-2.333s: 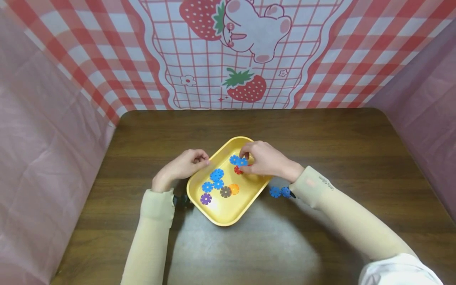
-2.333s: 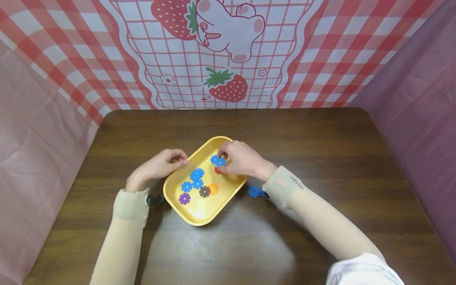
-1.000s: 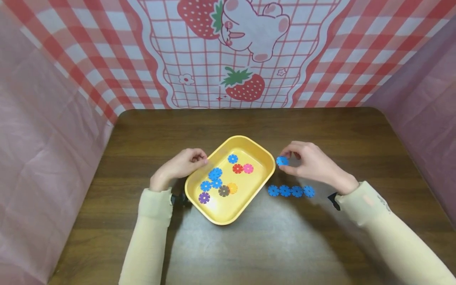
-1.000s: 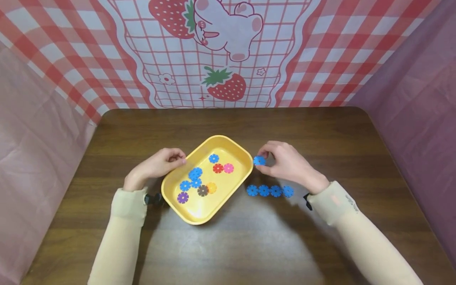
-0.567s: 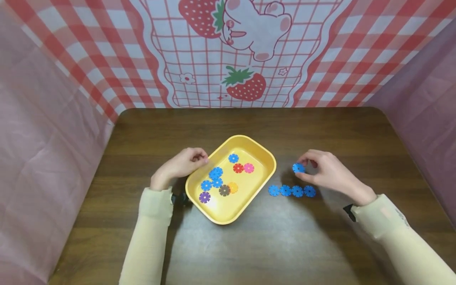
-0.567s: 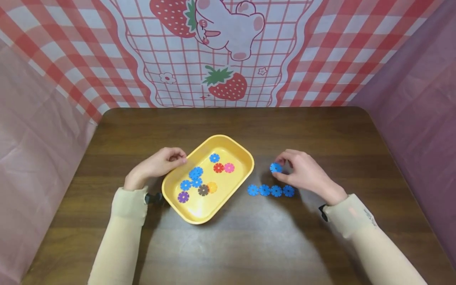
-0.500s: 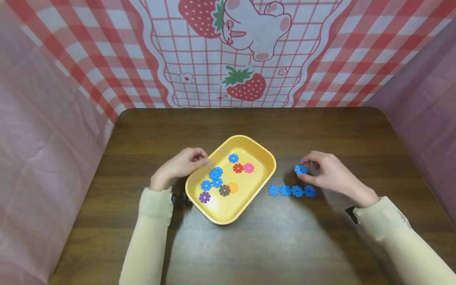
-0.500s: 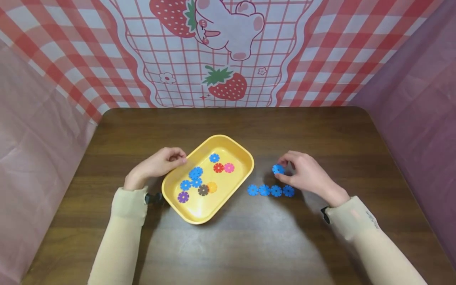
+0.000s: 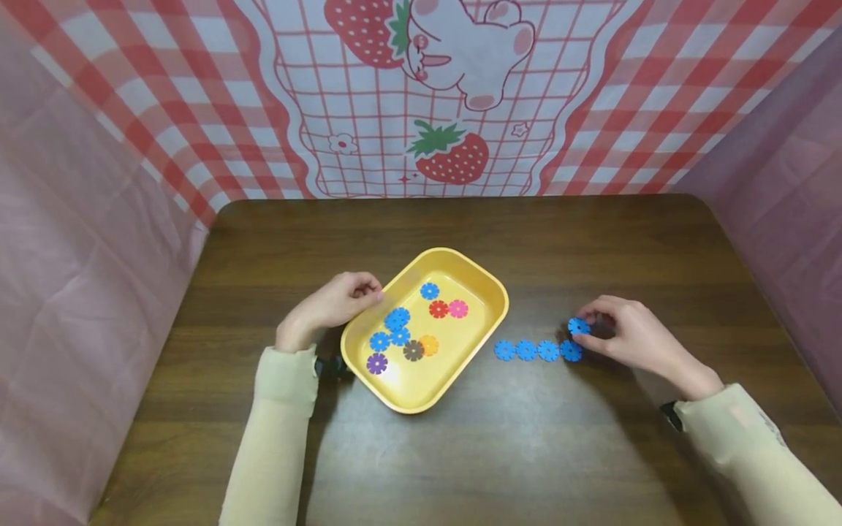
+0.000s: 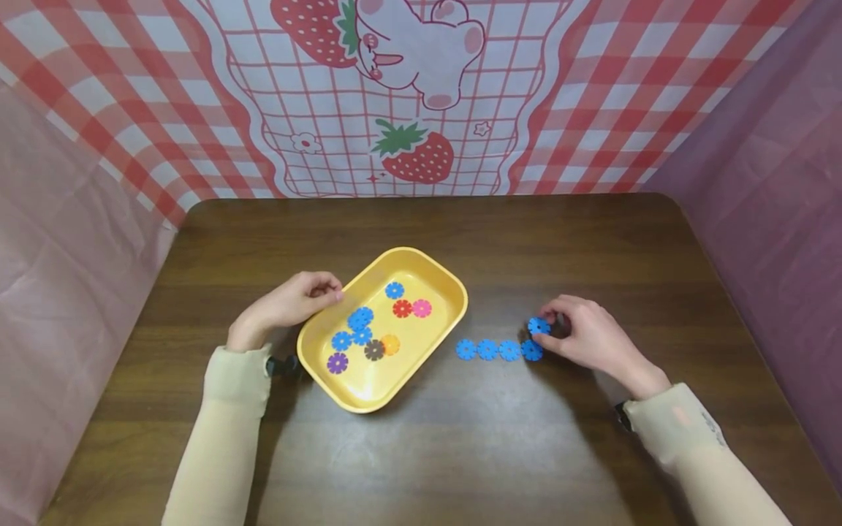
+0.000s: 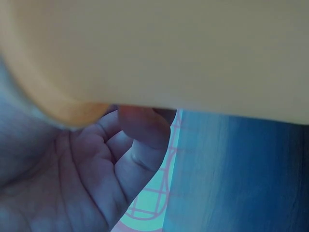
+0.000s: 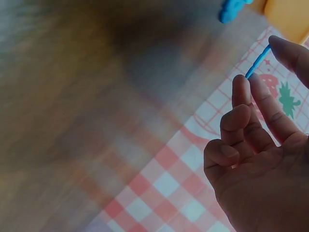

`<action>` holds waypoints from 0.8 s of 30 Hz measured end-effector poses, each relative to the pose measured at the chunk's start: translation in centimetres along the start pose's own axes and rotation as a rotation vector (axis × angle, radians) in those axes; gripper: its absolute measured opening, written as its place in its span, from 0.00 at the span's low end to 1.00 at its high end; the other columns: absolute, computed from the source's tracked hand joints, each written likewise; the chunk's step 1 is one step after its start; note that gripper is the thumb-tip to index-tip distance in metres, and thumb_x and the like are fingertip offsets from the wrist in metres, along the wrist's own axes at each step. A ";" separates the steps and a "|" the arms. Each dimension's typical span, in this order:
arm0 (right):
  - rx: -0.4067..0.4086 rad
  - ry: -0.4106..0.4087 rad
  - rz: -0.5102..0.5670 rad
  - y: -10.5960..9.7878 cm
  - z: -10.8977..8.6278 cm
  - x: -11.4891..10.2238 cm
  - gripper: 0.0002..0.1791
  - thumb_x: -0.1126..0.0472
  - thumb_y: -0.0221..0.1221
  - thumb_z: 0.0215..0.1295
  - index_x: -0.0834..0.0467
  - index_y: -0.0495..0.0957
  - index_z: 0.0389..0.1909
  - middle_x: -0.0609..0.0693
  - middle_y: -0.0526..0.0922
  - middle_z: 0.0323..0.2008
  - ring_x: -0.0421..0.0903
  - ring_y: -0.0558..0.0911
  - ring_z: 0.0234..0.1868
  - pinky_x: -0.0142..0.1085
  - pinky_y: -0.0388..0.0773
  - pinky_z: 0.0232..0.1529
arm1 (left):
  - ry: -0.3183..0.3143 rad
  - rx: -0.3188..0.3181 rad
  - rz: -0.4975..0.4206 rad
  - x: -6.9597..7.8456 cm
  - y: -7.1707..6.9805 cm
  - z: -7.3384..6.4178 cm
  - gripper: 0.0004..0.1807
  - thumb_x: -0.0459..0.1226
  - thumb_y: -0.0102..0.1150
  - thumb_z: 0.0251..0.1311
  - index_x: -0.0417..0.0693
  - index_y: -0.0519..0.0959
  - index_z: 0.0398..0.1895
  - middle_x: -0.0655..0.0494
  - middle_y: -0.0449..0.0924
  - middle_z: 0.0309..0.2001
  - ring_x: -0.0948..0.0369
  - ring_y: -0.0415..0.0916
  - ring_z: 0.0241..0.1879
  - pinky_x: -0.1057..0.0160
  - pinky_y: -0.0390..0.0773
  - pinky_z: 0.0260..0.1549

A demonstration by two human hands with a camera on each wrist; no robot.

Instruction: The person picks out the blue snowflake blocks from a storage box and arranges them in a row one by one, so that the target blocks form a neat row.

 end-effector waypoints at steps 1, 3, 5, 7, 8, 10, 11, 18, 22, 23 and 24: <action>0.000 0.003 -0.001 0.0 -0.2 0.2 0.16 0.58 0.78 0.48 0.54 0.84 0.37 0.42 0.77 0.28 0.40 0.68 0.23 0.31 0.65 0.25 | 0.000 0.000 -0.002 0.0 0.0 0.0 0.12 0.38 0.59 0.70 0.37 0.80 0.46 0.49 0.80 0.37 0.55 0.75 0.37 0.59 0.78 0.40; 0.003 0.006 -0.003 0.1 -0.5 0.4 0.16 0.58 0.78 0.48 0.53 0.84 0.36 0.42 0.76 0.27 0.38 0.67 0.22 0.30 0.65 0.24 | 0.004 0.000 -0.003 0.0 0.0 0.0 0.11 0.38 0.59 0.70 0.37 0.80 0.46 0.49 0.80 0.37 0.55 0.75 0.37 0.59 0.78 0.40; 0.007 0.005 -0.005 0.2 -0.9 0.7 0.16 0.57 0.78 0.48 0.53 0.84 0.36 0.41 0.76 0.26 0.37 0.66 0.22 0.29 0.63 0.24 | 0.008 -0.001 -0.007 0.1 0.0 -0.1 0.11 0.38 0.59 0.70 0.37 0.80 0.46 0.49 0.80 0.37 0.55 0.75 0.36 0.59 0.78 0.40; 0.008 0.005 -0.007 0.3 -1.2 0.9 0.16 0.57 0.78 0.48 0.53 0.84 0.36 0.41 0.75 0.25 0.37 0.66 0.22 0.29 0.63 0.24 | 0.014 -0.001 -0.007 0.1 0.0 -0.1 0.11 0.37 0.58 0.70 0.36 0.80 0.46 0.49 0.80 0.37 0.55 0.75 0.37 0.59 0.78 0.40; 0.008 0.007 -0.009 0.3 -1.4 0.9 0.16 0.57 0.78 0.48 0.53 0.84 0.36 0.41 0.75 0.26 0.37 0.66 0.22 0.30 0.63 0.24 | 0.016 -0.001 -0.005 0.1 0.0 -0.1 0.12 0.37 0.58 0.70 0.36 0.80 0.46 0.49 0.80 0.37 0.55 0.75 0.37 0.59 0.78 0.40; 0.003 0.013 -0.010 0.4 -1.6 1.1 0.16 0.57 0.78 0.48 0.53 0.84 0.36 0.41 0.75 0.26 0.38 0.67 0.23 0.30 0.63 0.24 | 0.014 0.000 -0.003 0.2 0.0 -0.1 0.12 0.37 0.58 0.70 0.36 0.80 0.46 0.49 0.80 0.37 0.55 0.75 0.37 0.59 0.78 0.40; -0.001 0.016 -0.010 0.4 -1.8 1.1 0.16 0.57 0.78 0.48 0.53 0.83 0.36 0.41 0.75 0.26 0.38 0.67 0.23 0.30 0.63 0.24 | 0.014 0.001 -0.002 0.2 0.0 -0.1 0.12 0.37 0.58 0.70 0.36 0.80 0.46 0.49 0.81 0.37 0.55 0.75 0.37 0.59 0.78 0.41; -0.024 0.022 -0.031 0.5 -2.4 1.4 0.16 0.57 0.78 0.48 0.52 0.83 0.35 0.40 0.75 0.28 0.38 0.69 0.25 0.31 0.64 0.26 | 0.027 0.001 0.005 0.0 0.1 0.0 0.12 0.38 0.58 0.70 0.36 0.80 0.46 0.49 0.81 0.37 0.56 0.75 0.37 0.59 0.78 0.40; -0.056 0.036 -0.024 0.7 -2.8 1.7 0.15 0.57 0.77 0.49 0.52 0.83 0.36 0.40 0.76 0.29 0.38 0.69 0.27 0.31 0.65 0.26 | 0.029 -0.002 0.007 0.0 0.1 0.0 0.12 0.37 0.58 0.70 0.36 0.80 0.46 0.49 0.81 0.37 0.55 0.76 0.37 0.59 0.78 0.40; -0.062 0.039 -0.022 0.7 -3.0 1.8 0.15 0.57 0.77 0.49 0.52 0.83 0.36 0.40 0.75 0.29 0.38 0.69 0.27 0.31 0.65 0.26 | 0.028 -0.003 0.006 0.0 0.1 0.0 0.12 0.37 0.58 0.70 0.36 0.80 0.46 0.49 0.81 0.37 0.55 0.75 0.37 0.59 0.78 0.40; -0.065 0.041 -0.022 0.8 -3.0 1.9 0.15 0.57 0.77 0.50 0.52 0.83 0.36 0.40 0.75 0.30 0.38 0.69 0.27 0.31 0.65 0.26 | 0.026 -0.004 0.006 0.1 0.0 0.0 0.12 0.38 0.58 0.70 0.36 0.80 0.47 0.49 0.81 0.38 0.55 0.75 0.37 0.59 0.78 0.40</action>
Point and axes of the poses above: each hand's wrist, its own z-axis towards the middle knuckle, its own y-axis out of the palm, x = y × z, the point moved 4 cm from there along z, towards the middle knuckle
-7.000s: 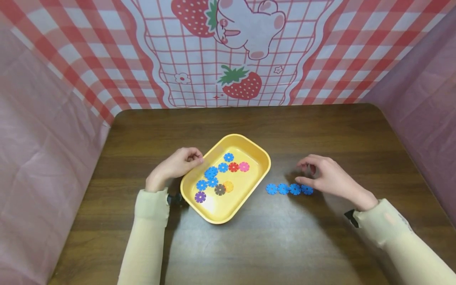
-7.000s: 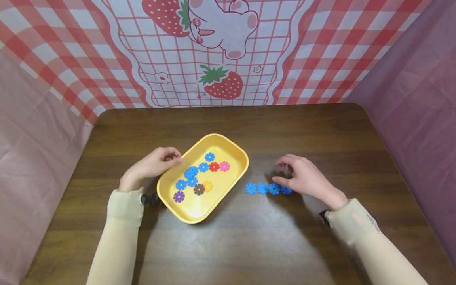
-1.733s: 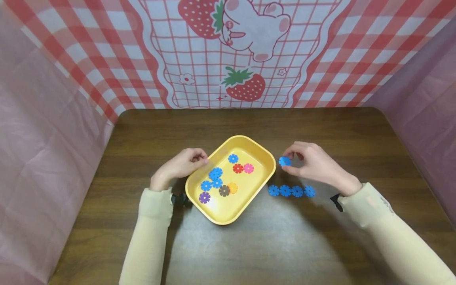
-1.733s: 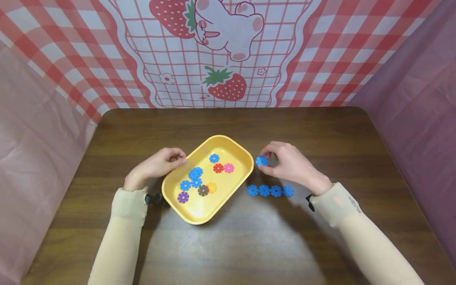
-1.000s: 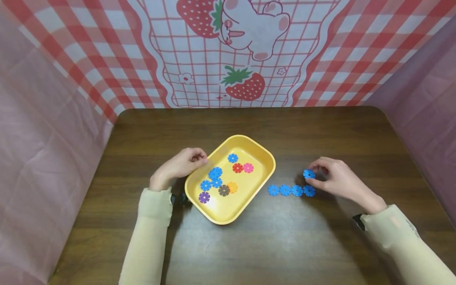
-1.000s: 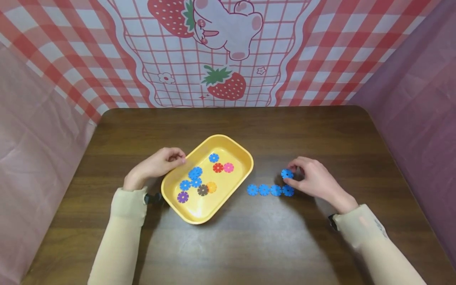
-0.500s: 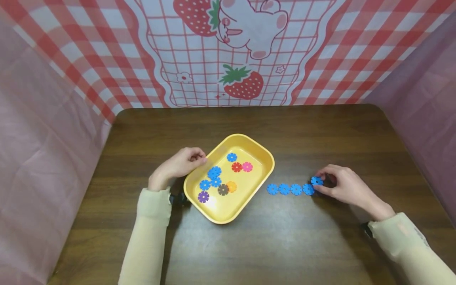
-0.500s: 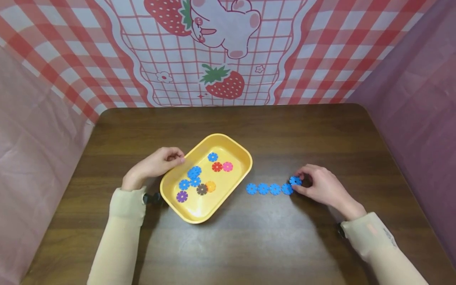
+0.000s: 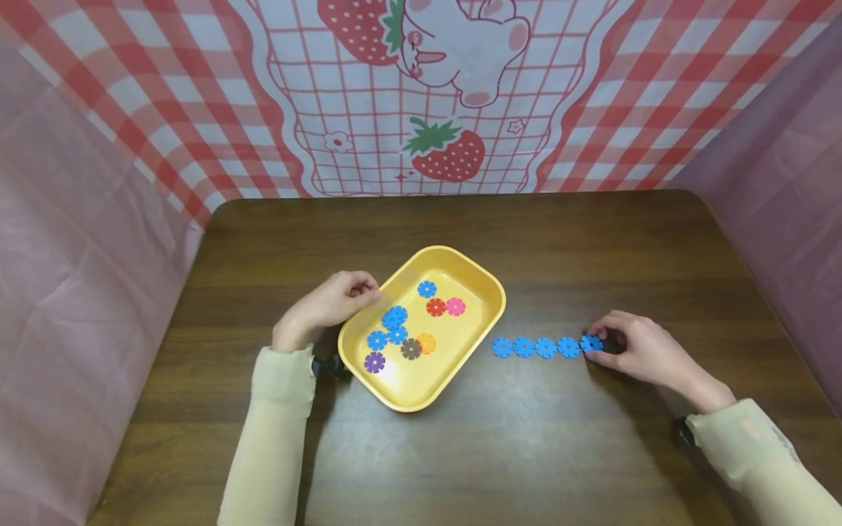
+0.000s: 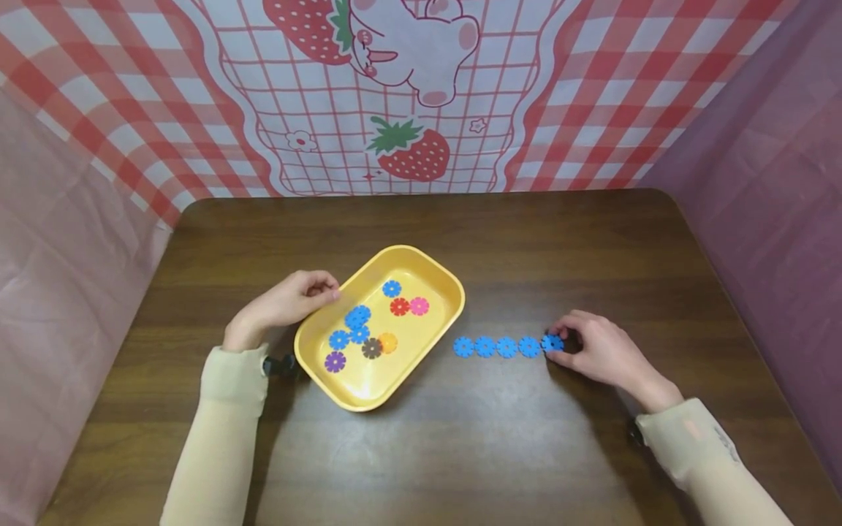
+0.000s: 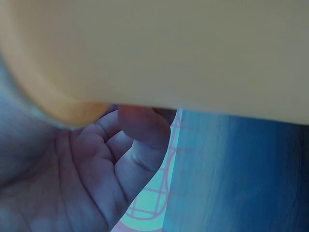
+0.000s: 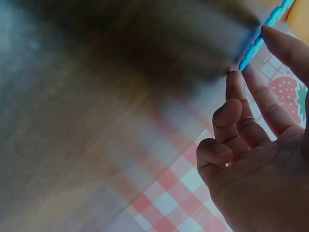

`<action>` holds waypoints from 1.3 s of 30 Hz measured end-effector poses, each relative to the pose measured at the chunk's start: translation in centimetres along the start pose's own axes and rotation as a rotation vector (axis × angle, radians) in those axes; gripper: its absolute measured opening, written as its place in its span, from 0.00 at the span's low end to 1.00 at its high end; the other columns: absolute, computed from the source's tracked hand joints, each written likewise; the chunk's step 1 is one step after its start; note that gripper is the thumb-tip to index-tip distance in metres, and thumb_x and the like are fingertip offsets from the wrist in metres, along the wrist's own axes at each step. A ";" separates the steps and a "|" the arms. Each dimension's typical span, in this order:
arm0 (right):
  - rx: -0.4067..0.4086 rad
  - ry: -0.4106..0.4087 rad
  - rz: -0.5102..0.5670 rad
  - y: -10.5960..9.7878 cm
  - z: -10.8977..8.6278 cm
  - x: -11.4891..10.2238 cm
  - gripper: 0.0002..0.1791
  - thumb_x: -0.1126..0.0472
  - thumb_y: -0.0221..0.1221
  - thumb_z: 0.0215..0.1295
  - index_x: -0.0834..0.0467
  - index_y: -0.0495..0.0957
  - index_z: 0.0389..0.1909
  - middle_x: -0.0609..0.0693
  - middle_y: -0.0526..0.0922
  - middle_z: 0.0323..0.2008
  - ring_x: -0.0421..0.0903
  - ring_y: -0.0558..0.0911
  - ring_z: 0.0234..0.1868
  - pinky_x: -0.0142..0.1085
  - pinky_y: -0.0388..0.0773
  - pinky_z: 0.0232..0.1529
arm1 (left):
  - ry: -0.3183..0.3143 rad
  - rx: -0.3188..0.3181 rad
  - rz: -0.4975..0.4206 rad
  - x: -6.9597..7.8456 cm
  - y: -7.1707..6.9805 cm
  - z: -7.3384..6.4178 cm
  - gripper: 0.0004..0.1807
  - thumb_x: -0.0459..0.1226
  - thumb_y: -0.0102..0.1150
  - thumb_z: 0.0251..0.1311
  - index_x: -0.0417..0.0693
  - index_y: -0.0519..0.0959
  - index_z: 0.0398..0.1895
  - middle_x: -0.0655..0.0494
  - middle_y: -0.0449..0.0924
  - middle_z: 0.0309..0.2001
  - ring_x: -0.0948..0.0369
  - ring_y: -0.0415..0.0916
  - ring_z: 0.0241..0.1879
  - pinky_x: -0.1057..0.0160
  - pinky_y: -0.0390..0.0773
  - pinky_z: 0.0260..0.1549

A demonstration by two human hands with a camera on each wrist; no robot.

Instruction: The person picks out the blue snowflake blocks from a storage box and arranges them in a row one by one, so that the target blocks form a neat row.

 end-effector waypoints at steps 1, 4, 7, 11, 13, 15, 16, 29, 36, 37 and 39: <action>-0.001 0.000 0.001 0.1 0.0 0.0 0.15 0.57 0.77 0.50 0.52 0.83 0.36 0.40 0.75 0.30 0.38 0.69 0.27 0.31 0.65 0.26 | -0.001 0.001 0.001 0.0 0.0 0.0 0.12 0.38 0.58 0.70 0.36 0.80 0.47 0.49 0.81 0.38 0.55 0.75 0.37 0.59 0.78 0.40; 0.003 -0.003 0.001 0.2 -0.1 0.1 0.15 0.58 0.77 0.49 0.53 0.83 0.36 0.41 0.75 0.30 0.38 0.70 0.27 0.31 0.66 0.27 | 0.000 0.004 0.003 0.1 -0.1 0.0 0.12 0.38 0.58 0.70 0.36 0.80 0.46 0.49 0.81 0.37 0.55 0.75 0.37 0.59 0.78 0.40; 0.010 -0.006 -0.006 0.2 -0.1 0.2 0.15 0.58 0.77 0.48 0.53 0.83 0.36 0.41 0.75 0.30 0.38 0.70 0.27 0.31 0.66 0.27 | 0.010 0.008 0.006 0.1 -0.2 0.0 0.12 0.37 0.59 0.70 0.35 0.80 0.46 0.49 0.81 0.37 0.56 0.75 0.36 0.59 0.78 0.40; 0.008 0.000 -0.010 0.3 -0.1 0.2 0.16 0.58 0.77 0.48 0.53 0.83 0.36 0.41 0.75 0.30 0.39 0.70 0.27 0.31 0.66 0.27 | 0.018 0.008 0.005 0.1 -0.2 0.0 0.12 0.37 0.59 0.70 0.35 0.80 0.45 0.49 0.81 0.37 0.56 0.75 0.36 0.59 0.78 0.39; 0.004 0.007 -0.007 0.3 -0.1 0.1 0.16 0.57 0.77 0.48 0.53 0.83 0.37 0.41 0.75 0.30 0.39 0.70 0.28 0.31 0.66 0.27 | 0.012 0.007 0.004 0.0 -0.2 0.0 0.12 0.38 0.59 0.70 0.36 0.80 0.45 0.49 0.81 0.36 0.56 0.75 0.36 0.59 0.78 0.39; -0.001 0.015 -0.003 0.3 -0.2 0.1 0.16 0.57 0.77 0.49 0.54 0.83 0.37 0.41 0.75 0.31 0.39 0.70 0.28 0.31 0.66 0.28 | 0.006 0.005 -0.001 0.0 -0.1 0.0 0.12 0.38 0.59 0.70 0.36 0.80 0.45 0.49 0.81 0.36 0.56 0.75 0.35 0.60 0.78 0.39; -0.003 0.019 -0.001 0.3 -0.2 0.1 0.16 0.57 0.77 0.49 0.54 0.83 0.37 0.41 0.75 0.31 0.39 0.70 0.28 0.32 0.66 0.28 | 0.003 0.005 -0.005 0.0 -0.1 0.0 0.11 0.38 0.58 0.70 0.37 0.80 0.45 0.49 0.80 0.36 0.56 0.75 0.35 0.60 0.78 0.38; 0.005 0.001 0.006 -0.2 0.0 -0.2 0.18 0.57 0.78 0.48 0.56 0.83 0.39 0.42 0.76 0.31 0.39 0.69 0.28 0.31 0.64 0.27 | 0.014 0.006 -0.004 0.2 0.0 -0.1 0.11 0.37 0.58 0.70 0.37 0.81 0.45 0.50 0.81 0.35 0.56 0.75 0.34 0.60 0.77 0.38; 0.038 -0.041 0.023 -1.2 0.7 -0.6 0.20 0.60 0.78 0.46 0.58 0.82 0.39 0.43 0.75 0.29 0.40 0.68 0.25 0.29 0.63 0.25 | 0.006 0.000 -0.020 0.0 0.0 -0.1 0.11 0.38 0.59 0.70 0.37 0.81 0.45 0.49 0.81 0.36 0.56 0.75 0.34 0.60 0.77 0.38; 0.037 -0.048 0.027 -1.4 0.8 -0.7 0.20 0.60 0.79 0.46 0.58 0.82 0.39 0.44 0.75 0.29 0.40 0.69 0.25 0.29 0.64 0.25 | 0.003 0.001 -0.022 0.0 0.0 -0.1 0.11 0.38 0.59 0.70 0.37 0.81 0.45 0.49 0.81 0.36 0.56 0.75 0.34 0.60 0.77 0.38; 0.030 -0.056 0.034 -1.7 1.1 -0.8 0.20 0.60 0.78 0.46 0.58 0.82 0.39 0.44 0.76 0.29 0.41 0.69 0.25 0.29 0.64 0.25 | 0.002 0.002 -0.021 0.0 0.0 -0.2 0.11 0.38 0.59 0.70 0.37 0.81 0.45 0.49 0.81 0.36 0.56 0.75 0.34 0.60 0.77 0.38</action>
Point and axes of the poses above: each hand's wrist, its own z-axis towards the middle knuckle, its own y-axis out of the palm, x = y × z, the point moved 4 cm from there along z, towards the middle knuckle
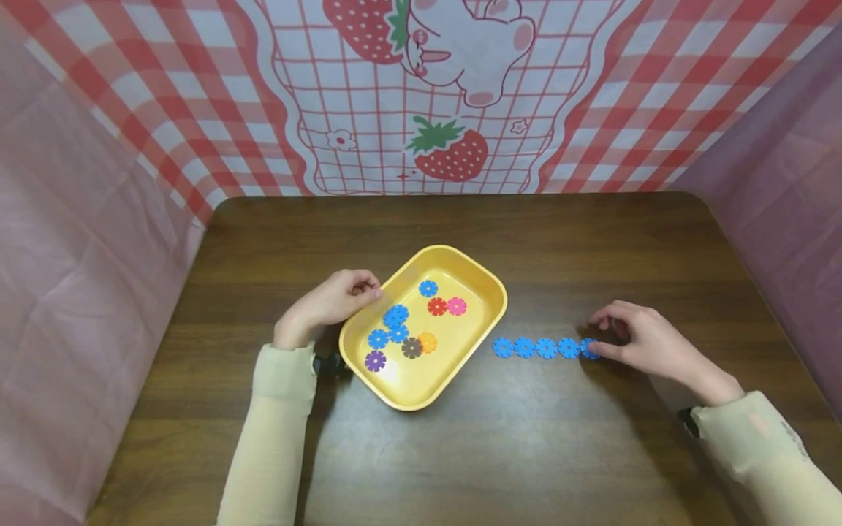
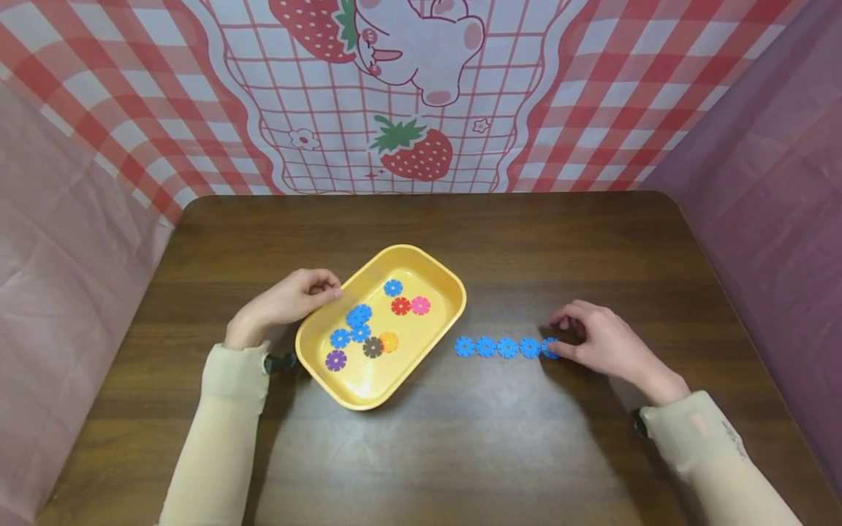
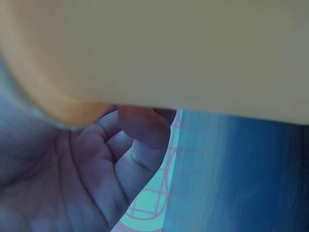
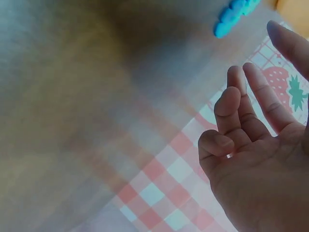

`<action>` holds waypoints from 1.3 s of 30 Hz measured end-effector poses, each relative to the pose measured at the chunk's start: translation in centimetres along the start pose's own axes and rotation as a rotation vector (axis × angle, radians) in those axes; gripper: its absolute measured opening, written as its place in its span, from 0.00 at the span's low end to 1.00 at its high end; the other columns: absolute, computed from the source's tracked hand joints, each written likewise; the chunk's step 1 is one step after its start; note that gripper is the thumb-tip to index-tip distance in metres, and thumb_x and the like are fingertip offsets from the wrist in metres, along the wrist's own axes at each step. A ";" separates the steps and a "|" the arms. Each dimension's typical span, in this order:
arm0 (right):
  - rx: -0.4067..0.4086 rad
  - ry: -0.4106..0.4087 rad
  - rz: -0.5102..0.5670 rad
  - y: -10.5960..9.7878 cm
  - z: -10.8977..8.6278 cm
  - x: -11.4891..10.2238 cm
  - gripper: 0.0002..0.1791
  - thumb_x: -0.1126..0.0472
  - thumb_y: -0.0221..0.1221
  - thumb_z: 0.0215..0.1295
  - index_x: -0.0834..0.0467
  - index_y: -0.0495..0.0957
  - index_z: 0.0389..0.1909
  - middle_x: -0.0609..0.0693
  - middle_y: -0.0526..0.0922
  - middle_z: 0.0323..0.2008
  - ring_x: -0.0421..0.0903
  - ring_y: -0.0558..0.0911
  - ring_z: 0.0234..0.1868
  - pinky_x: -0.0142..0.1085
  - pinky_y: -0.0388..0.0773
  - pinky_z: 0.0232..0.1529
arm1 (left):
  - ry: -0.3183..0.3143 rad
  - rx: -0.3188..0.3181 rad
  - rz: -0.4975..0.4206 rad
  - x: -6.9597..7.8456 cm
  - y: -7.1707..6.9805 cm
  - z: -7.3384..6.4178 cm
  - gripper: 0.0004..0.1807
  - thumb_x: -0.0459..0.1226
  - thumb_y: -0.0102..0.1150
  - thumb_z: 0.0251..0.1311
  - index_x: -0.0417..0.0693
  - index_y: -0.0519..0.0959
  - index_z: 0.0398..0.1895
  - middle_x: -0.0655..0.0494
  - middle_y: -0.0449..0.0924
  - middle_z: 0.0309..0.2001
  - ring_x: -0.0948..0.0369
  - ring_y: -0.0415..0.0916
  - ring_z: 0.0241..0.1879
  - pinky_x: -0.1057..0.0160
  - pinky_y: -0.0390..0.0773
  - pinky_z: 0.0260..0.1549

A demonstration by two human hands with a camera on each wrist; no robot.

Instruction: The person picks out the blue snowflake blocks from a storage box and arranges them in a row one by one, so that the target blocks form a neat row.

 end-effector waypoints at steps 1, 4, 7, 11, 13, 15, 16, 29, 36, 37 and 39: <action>-0.005 -0.004 0.002 -0.1 0.2 -0.1 0.20 0.60 0.78 0.46 0.59 0.82 0.40 0.45 0.76 0.29 0.41 0.69 0.25 0.29 0.65 0.26 | 0.003 0.001 0.003 0.0 0.0 0.0 0.11 0.38 0.59 0.70 0.37 0.81 0.45 0.49 0.81 0.36 0.56 0.75 0.34 0.60 0.77 0.38; -0.018 -0.013 0.006 -0.5 0.9 -0.3 0.20 0.60 0.78 0.47 0.59 0.82 0.40 0.46 0.78 0.30 0.41 0.69 0.25 0.30 0.66 0.25 | 0.004 0.004 0.011 0.1 0.0 0.0 0.11 0.38 0.59 0.70 0.37 0.81 0.45 0.49 0.81 0.36 0.56 0.75 0.35 0.60 0.77 0.38; -0.023 -0.028 0.005 -0.8 1.8 -0.8 0.19 0.59 0.77 0.49 0.59 0.82 0.40 0.46 0.78 0.30 0.41 0.69 0.24 0.30 0.66 0.25 | 0.006 0.004 0.019 0.1 0.0 0.0 0.11 0.38 0.59 0.70 0.37 0.81 0.45 0.49 0.81 0.36 0.56 0.75 0.35 0.60 0.77 0.38; -0.046 -0.028 0.000 -1.2 3.1 -1.4 0.19 0.56 0.75 0.52 0.59 0.82 0.42 0.47 0.78 0.30 0.43 0.70 0.24 0.31 0.66 0.26 | 0.006 0.003 0.025 0.2 -0.1 0.0 0.11 0.37 0.58 0.70 0.37 0.81 0.45 0.49 0.81 0.36 0.56 0.75 0.36 0.60 0.77 0.39; -0.058 -0.023 -0.004 -1.3 3.8 -1.7 0.19 0.55 0.75 0.54 0.59 0.82 0.43 0.47 0.78 0.31 0.42 0.70 0.24 0.32 0.67 0.26 | 0.003 0.003 0.027 0.2 -0.1 0.0 0.11 0.38 0.58 0.70 0.37 0.81 0.46 0.49 0.81 0.37 0.56 0.75 0.36 0.60 0.78 0.39; -0.060 -0.024 -0.008 -1.4 4.4 -2.0 0.19 0.55 0.75 0.54 0.59 0.82 0.43 0.47 0.78 0.31 0.42 0.70 0.25 0.32 0.68 0.27 | 0.000 0.003 0.029 0.2 -0.1 0.0 0.12 0.38 0.59 0.70 0.37 0.81 0.46 0.49 0.81 0.37 0.56 0.75 0.36 0.59 0.78 0.39; -0.058 -0.030 -0.009 -1.5 4.8 -2.2 0.19 0.55 0.75 0.54 0.59 0.82 0.42 0.47 0.78 0.30 0.43 0.70 0.25 0.32 0.68 0.27 | 0.000 0.002 0.029 0.2 -0.1 0.0 0.12 0.38 0.59 0.70 0.37 0.81 0.46 0.49 0.81 0.37 0.56 0.76 0.36 0.59 0.78 0.40; -0.062 -0.071 0.030 -1.4 10.1 -6.0 0.21 0.57 0.75 0.53 0.58 0.82 0.46 0.45 0.78 0.31 0.45 0.74 0.29 0.35 0.72 0.30 | -0.020 0.001 0.015 0.2 -0.1 -0.1 0.11 0.38 0.59 0.69 0.37 0.81 0.46 0.49 0.81 0.37 0.55 0.75 0.36 0.59 0.78 0.40; -0.061 -0.065 0.069 -0.5 13.2 -7.8 0.20 0.58 0.76 0.52 0.58 0.82 0.45 0.45 0.77 0.29 0.44 0.73 0.27 0.36 0.72 0.31 | -0.050 -0.008 -0.002 0.0 -0.1 0.0 0.12 0.38 0.59 0.70 0.38 0.80 0.47 0.49 0.80 0.37 0.55 0.75 0.37 0.59 0.78 0.41; -0.063 -0.068 0.073 -0.3 13.7 -8.1 0.20 0.58 0.76 0.52 0.58 0.82 0.45 0.46 0.77 0.28 0.43 0.73 0.27 0.36 0.72 0.30 | -0.050 -0.008 -0.003 0.1 -0.1 0.0 0.12 0.38 0.59 0.70 0.38 0.80 0.47 0.49 0.80 0.37 0.55 0.75 0.37 0.59 0.78 0.41; -0.069 -0.080 0.083 0.1 14.5 -8.7 0.20 0.58 0.76 0.52 0.59 0.82 0.45 0.47 0.77 0.28 0.43 0.72 0.26 0.36 0.72 0.30 | -0.044 -0.008 -0.001 0.0 -0.1 0.1 0.12 0.38 0.58 0.70 0.38 0.80 0.47 0.49 0.80 0.37 0.55 0.75 0.37 0.59 0.78 0.41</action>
Point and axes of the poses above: each hand's wrist, its own z-axis towards the middle knuckle, its own y-axis out of the palm, x = y × z, the point moved 4 cm from there along z, towards the middle knuckle
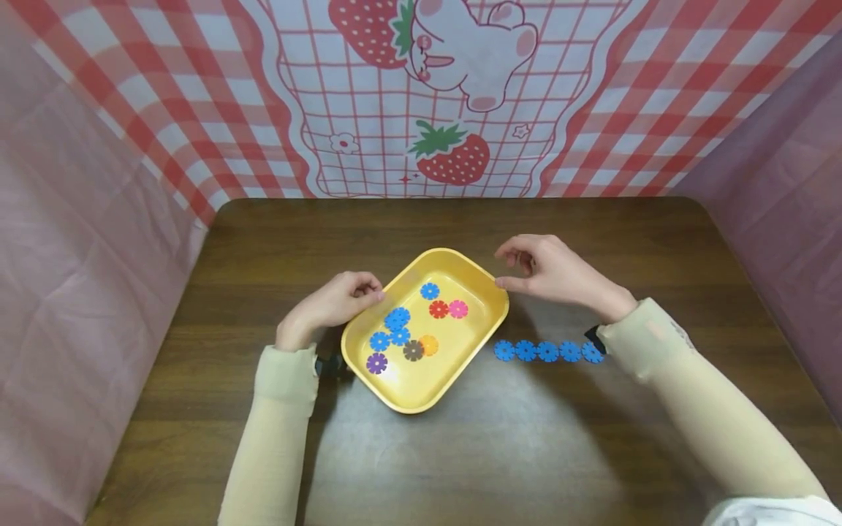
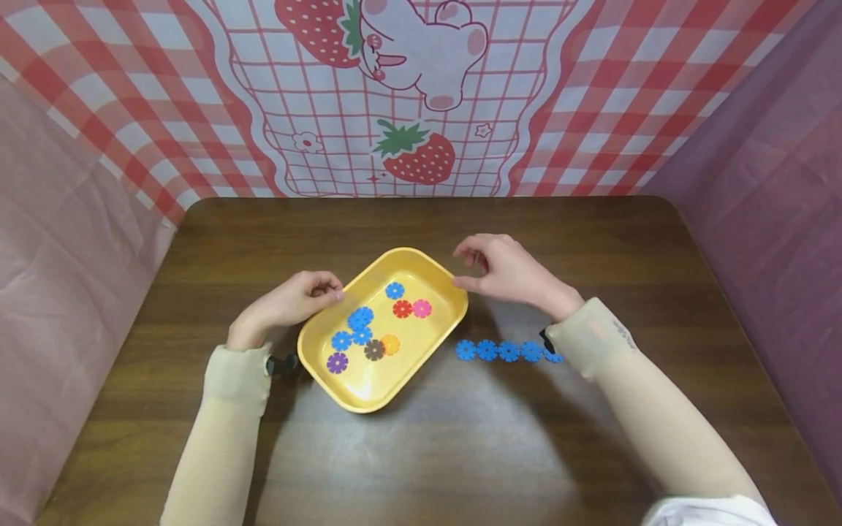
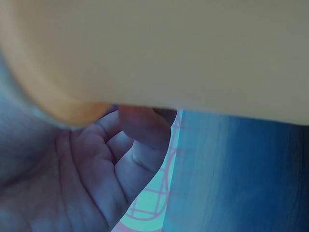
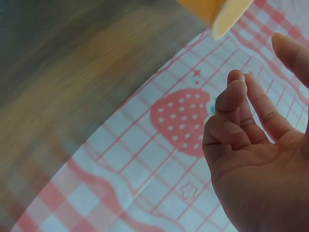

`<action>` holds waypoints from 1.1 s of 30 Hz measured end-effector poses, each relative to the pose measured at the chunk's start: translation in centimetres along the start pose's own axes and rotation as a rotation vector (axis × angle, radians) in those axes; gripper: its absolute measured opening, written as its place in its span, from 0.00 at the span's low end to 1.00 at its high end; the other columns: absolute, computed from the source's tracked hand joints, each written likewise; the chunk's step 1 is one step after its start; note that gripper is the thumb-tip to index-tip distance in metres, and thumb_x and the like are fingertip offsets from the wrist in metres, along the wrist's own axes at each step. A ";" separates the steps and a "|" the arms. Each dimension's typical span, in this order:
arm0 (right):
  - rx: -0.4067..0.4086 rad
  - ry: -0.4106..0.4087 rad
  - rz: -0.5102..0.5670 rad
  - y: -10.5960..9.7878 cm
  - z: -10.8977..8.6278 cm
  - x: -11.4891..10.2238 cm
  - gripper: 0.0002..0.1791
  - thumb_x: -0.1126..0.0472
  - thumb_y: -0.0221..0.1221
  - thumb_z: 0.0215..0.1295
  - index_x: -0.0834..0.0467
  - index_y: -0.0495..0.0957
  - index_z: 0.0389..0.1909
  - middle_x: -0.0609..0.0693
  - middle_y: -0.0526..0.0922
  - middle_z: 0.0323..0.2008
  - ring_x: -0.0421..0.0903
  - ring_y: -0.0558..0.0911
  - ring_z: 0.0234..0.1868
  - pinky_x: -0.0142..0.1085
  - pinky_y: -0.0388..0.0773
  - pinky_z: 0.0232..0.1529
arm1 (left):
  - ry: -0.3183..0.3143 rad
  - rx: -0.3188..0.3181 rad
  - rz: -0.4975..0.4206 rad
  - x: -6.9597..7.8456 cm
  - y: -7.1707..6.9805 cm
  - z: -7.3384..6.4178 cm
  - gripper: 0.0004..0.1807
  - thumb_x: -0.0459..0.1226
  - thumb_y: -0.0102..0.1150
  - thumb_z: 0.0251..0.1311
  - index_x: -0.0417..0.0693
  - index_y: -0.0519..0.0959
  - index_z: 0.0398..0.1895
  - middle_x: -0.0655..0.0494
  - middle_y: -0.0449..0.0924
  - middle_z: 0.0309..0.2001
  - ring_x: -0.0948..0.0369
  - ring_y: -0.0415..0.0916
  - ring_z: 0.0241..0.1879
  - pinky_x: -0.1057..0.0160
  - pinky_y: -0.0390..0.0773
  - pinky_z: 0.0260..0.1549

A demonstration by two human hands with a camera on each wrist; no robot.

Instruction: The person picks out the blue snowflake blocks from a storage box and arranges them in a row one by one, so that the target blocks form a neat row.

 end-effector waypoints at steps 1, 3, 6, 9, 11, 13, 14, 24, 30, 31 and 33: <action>-0.006 -0.008 0.008 0.3 0.4 -0.3 0.20 0.58 0.75 0.52 0.59 0.82 0.45 0.47 0.77 0.28 0.43 0.72 0.25 0.36 0.72 0.29 | 0.003 0.001 0.002 0.0 0.0 0.0 0.12 0.38 0.58 0.70 0.38 0.81 0.46 0.49 0.80 0.37 0.55 0.75 0.37 0.59 0.78 0.41; -0.024 -0.024 0.028 0.9 1.3 -0.9 0.20 0.58 0.75 0.53 0.60 0.82 0.45 0.49 0.78 0.29 0.43 0.72 0.25 0.37 0.72 0.29 | 0.009 0.004 0.007 0.0 -0.1 0.0 0.12 0.38 0.58 0.70 0.38 0.81 0.46 0.49 0.80 0.37 0.55 0.75 0.37 0.59 0.78 0.41; -0.049 -0.045 0.069 1.8 2.2 -1.6 0.19 0.60 0.74 0.54 0.62 0.82 0.45 0.54 0.79 0.30 0.44 0.72 0.25 0.37 0.72 0.29 | 0.019 0.007 0.011 -0.1 -0.1 0.0 0.12 0.38 0.58 0.70 0.37 0.81 0.46 0.49 0.80 0.37 0.55 0.75 0.37 0.59 0.78 0.41; -0.060 -0.060 0.088 2.9 2.9 -2.2 0.20 0.60 0.74 0.55 0.65 0.82 0.45 0.55 0.80 0.30 0.44 0.72 0.25 0.37 0.72 0.29 | 0.029 0.004 0.010 -0.1 -0.1 0.1 0.12 0.38 0.58 0.70 0.37 0.80 0.46 0.49 0.81 0.38 0.55 0.75 0.37 0.59 0.78 0.41; -0.059 -0.065 0.084 3.5 3.2 -2.5 0.21 0.59 0.74 0.55 0.66 0.81 0.45 0.55 0.80 0.31 0.44 0.72 0.24 0.37 0.72 0.29 | 0.034 0.002 0.008 -0.1 0.0 0.1 0.12 0.38 0.58 0.70 0.37 0.80 0.47 0.49 0.81 0.38 0.55 0.76 0.38 0.59 0.78 0.42; -0.057 -0.065 0.078 4.1 3.6 -2.8 0.21 0.59 0.74 0.54 0.66 0.81 0.46 0.55 0.81 0.31 0.44 0.73 0.24 0.37 0.72 0.29 | 0.034 0.001 0.006 0.0 0.0 0.1 0.12 0.38 0.58 0.70 0.37 0.81 0.47 0.49 0.81 0.38 0.55 0.76 0.38 0.59 0.78 0.42; -0.057 -0.060 0.079 4.4 3.7 -2.9 0.21 0.59 0.74 0.54 0.66 0.82 0.45 0.56 0.81 0.31 0.44 0.73 0.23 0.37 0.72 0.29 | 0.032 0.002 0.008 0.0 0.0 0.0 0.12 0.38 0.58 0.70 0.37 0.81 0.47 0.49 0.81 0.38 0.55 0.76 0.38 0.59 0.78 0.42; -0.100 0.004 0.091 7.3 5.1 -3.7 0.22 0.59 0.73 0.55 0.65 0.81 0.48 0.56 0.81 0.32 0.44 0.72 0.21 0.37 0.73 0.29 | 0.007 0.002 0.003 -0.1 -0.1 0.0 0.11 0.38 0.58 0.70 0.38 0.81 0.46 0.49 0.80 0.37 0.55 0.75 0.37 0.60 0.78 0.41; -0.113 0.032 0.074 8.7 5.7 -3.6 0.22 0.58 0.73 0.55 0.64 0.82 0.48 0.54 0.80 0.33 0.45 0.75 0.26 0.37 0.75 0.30 | 0.023 0.005 0.010 -0.1 -0.1 0.1 0.11 0.38 0.58 0.70 0.38 0.81 0.45 0.50 0.81 0.37 0.55 0.75 0.37 0.59 0.78 0.41; -0.115 0.040 0.066 9.0 5.7 -3.5 0.22 0.58 0.73 0.55 0.64 0.82 0.48 0.53 0.80 0.33 0.46 0.75 0.28 0.37 0.76 0.31 | 0.029 0.005 0.013 -0.1 -0.1 0.1 0.11 0.38 0.58 0.70 0.38 0.81 0.45 0.50 0.81 0.37 0.56 0.76 0.37 0.59 0.78 0.41; -0.121 0.063 0.051 9.4 5.9 -3.5 0.22 0.57 0.73 0.56 0.63 0.82 0.49 0.53 0.80 0.33 0.47 0.75 0.31 0.37 0.76 0.33 | 0.042 0.005 0.015 -0.1 -0.1 0.1 0.11 0.38 0.58 0.70 0.38 0.81 0.45 0.50 0.81 0.37 0.56 0.76 0.37 0.59 0.78 0.42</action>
Point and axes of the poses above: each hand's wrist, its own z-axis towards the middle knuckle, its own y-axis out of the palm, x = y × z, the point moved 4 cm from there along z, towards the middle knuckle
